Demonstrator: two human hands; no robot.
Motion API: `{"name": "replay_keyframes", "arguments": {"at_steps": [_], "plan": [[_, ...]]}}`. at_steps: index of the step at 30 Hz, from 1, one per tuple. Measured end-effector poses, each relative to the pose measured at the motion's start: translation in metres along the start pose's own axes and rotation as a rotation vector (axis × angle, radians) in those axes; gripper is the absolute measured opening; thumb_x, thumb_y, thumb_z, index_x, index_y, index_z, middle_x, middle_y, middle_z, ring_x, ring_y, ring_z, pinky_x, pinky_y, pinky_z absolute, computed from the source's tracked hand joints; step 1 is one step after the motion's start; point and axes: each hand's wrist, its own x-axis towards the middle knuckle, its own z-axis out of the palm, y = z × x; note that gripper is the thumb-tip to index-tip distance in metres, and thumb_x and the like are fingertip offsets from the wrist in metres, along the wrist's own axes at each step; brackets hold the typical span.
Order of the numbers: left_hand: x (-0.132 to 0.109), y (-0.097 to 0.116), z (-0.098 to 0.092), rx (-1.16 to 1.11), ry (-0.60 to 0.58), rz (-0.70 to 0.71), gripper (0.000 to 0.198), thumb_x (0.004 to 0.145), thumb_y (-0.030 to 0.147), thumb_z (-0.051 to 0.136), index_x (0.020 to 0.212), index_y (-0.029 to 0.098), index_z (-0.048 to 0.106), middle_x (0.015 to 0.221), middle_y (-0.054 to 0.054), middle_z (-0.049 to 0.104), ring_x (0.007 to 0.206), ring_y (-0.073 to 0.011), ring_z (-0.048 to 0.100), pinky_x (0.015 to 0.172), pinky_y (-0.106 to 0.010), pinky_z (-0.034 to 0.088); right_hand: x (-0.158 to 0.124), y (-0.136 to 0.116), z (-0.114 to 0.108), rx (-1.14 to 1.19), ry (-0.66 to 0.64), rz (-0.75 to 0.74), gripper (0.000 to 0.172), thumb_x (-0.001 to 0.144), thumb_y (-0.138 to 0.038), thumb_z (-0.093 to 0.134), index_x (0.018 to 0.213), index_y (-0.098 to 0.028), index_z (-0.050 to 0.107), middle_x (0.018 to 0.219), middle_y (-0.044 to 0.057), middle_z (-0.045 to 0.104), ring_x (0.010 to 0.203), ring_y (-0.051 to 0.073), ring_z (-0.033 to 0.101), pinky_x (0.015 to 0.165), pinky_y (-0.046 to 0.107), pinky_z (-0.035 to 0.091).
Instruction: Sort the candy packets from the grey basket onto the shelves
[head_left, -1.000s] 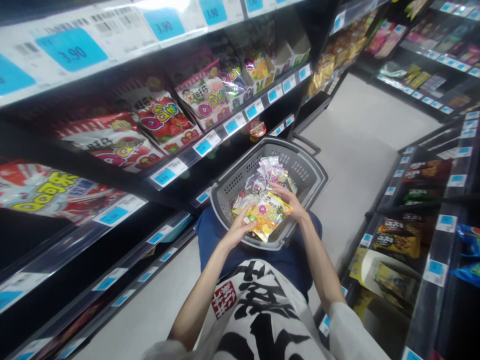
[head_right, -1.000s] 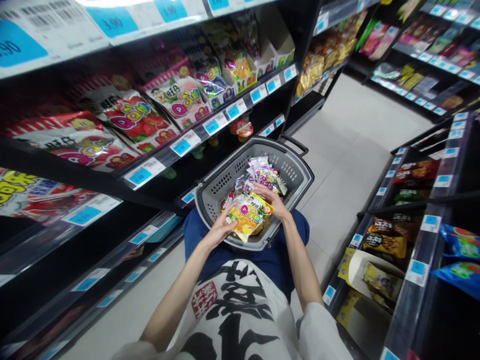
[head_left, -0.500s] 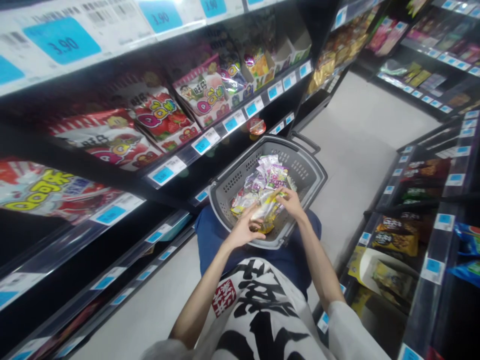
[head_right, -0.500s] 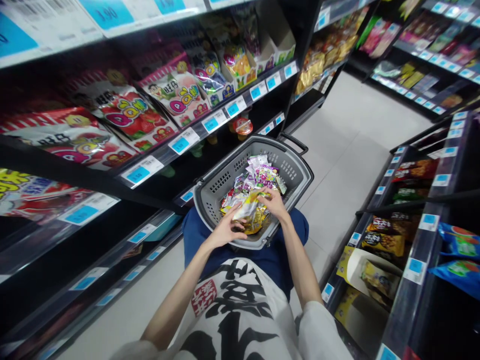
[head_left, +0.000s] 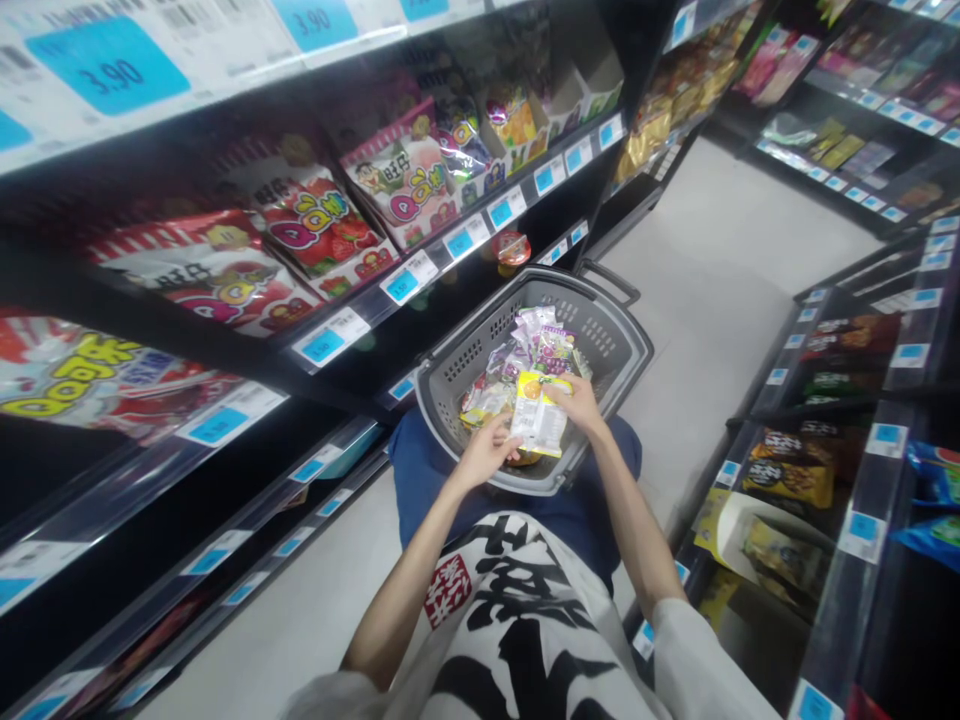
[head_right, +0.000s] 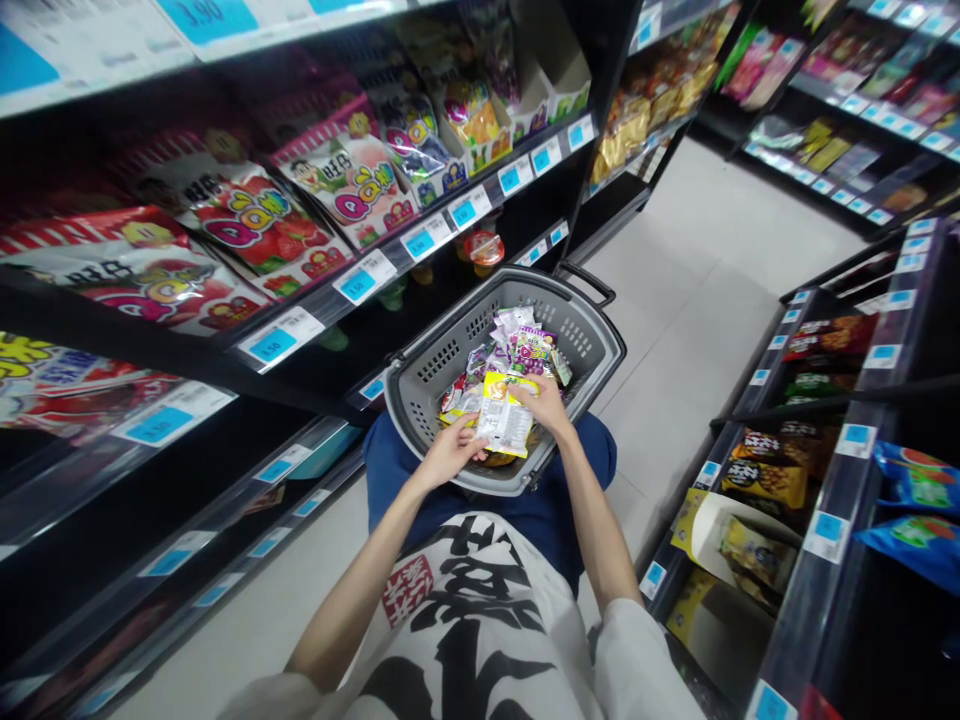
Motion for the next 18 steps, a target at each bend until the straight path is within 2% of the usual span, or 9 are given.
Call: {"name": "replay_keyframes", "arguments": {"at_steps": [5,18], "plan": [[-0.0014,-0.0013,-0.0004,0.037,0.0,0.035,0.064,0.08,0.042,0.076,0.133,0.014,0.051,0.08,-0.001,0.067,0.069,-0.0179,0.072,0.073,-0.031,0.059,-0.0004,0.001,-0.0006,-0.001,-0.015,-0.019,0.044,0.069,-0.057,0.078,0.067,-0.017,0.058,0.061,-0.004,0.05,0.056,0.009,0.04,0.053,0.023,0.032],[-0.0036,0.0018,-0.0013,0.133,-0.023,0.064,0.061,0.082,0.039,0.074,0.133,0.015,0.053,0.088,-0.005,0.07,0.074,-0.0186,0.073,0.072,-0.03,0.058,0.0,0.0074,-0.0022,-0.023,-0.045,-0.049,0.041,0.072,-0.055,0.077,0.068,-0.018,0.06,0.063,-0.004,0.05,0.058,0.01,0.042,0.055,0.023,0.033]]}}
